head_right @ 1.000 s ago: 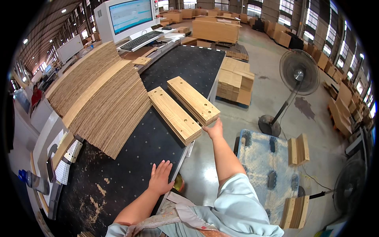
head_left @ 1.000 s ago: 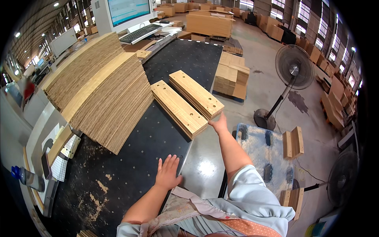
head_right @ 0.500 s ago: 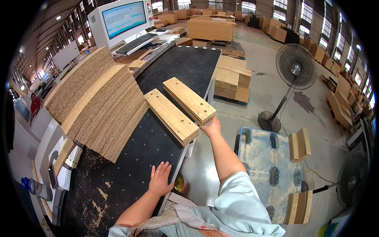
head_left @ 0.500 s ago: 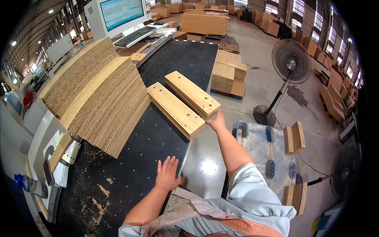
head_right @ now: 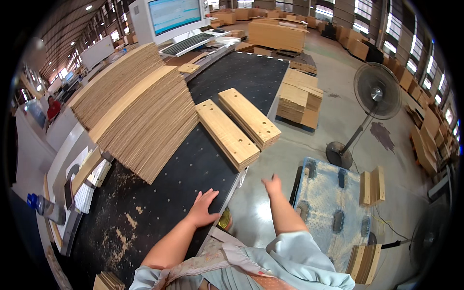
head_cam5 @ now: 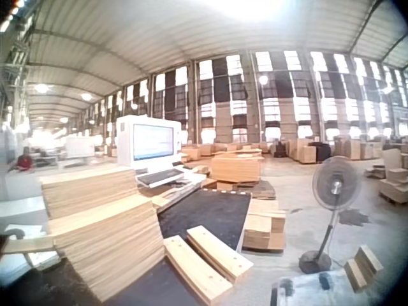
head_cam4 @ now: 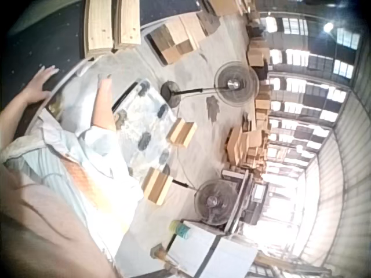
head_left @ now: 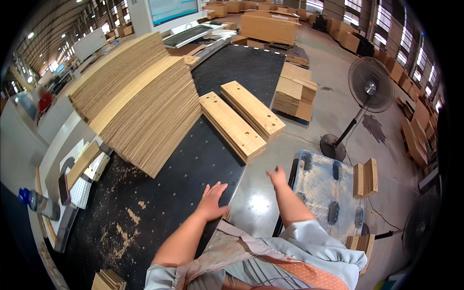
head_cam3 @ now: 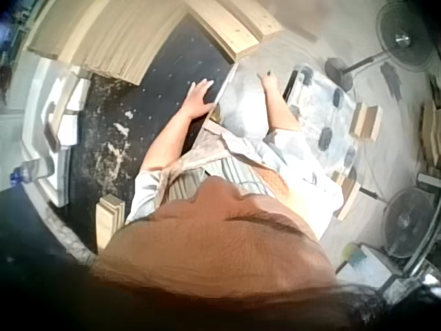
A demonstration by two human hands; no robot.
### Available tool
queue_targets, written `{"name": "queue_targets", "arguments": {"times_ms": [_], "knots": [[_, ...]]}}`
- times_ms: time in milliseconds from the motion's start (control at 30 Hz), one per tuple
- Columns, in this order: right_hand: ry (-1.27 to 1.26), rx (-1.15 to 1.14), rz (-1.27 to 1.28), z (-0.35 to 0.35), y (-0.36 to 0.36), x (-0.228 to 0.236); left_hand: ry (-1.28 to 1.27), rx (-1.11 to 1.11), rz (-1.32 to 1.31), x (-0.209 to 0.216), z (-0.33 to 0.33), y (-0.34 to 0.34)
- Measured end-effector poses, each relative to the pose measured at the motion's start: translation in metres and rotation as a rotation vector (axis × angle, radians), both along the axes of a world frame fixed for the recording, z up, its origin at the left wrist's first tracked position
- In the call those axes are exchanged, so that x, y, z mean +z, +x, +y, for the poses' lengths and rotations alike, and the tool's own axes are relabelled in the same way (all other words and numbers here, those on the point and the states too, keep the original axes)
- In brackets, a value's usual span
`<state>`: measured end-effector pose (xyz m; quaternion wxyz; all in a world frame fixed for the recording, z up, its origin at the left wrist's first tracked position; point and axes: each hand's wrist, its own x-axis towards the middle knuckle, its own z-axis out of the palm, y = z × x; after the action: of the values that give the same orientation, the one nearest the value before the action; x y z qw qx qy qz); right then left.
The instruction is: The person picks up wooden planks from a work table, uses an air nozzle to blow off debris, turns the planks over to check their surfaces, and places them onto different stacks.
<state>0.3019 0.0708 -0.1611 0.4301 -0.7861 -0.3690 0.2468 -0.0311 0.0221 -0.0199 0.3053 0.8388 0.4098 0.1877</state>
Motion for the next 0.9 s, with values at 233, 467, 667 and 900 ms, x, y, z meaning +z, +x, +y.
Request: {"name": "queue_targets", "arguments": {"times_ms": [233,467,667,900], "knots": [[-0.46,0.411,0.727,-0.135,-0.065,-0.014,-0.771,0.197,-0.953,0.028,-0.041,-0.072],[-0.304,1.464,0.632,-0.086,-0.127,0.184,-0.712,0.383,-1.285,0.04,-0.169,-0.151],[0.253,1.613,0.274,-0.081,-0.273,0.18,-0.346,0.698,-1.442,0.049,-0.286,-0.191],[0.561,2.216,-0.007,-0.141,-0.391,0.2,0.316,1.583,-1.336,0.06,-0.412,-0.217]]}}
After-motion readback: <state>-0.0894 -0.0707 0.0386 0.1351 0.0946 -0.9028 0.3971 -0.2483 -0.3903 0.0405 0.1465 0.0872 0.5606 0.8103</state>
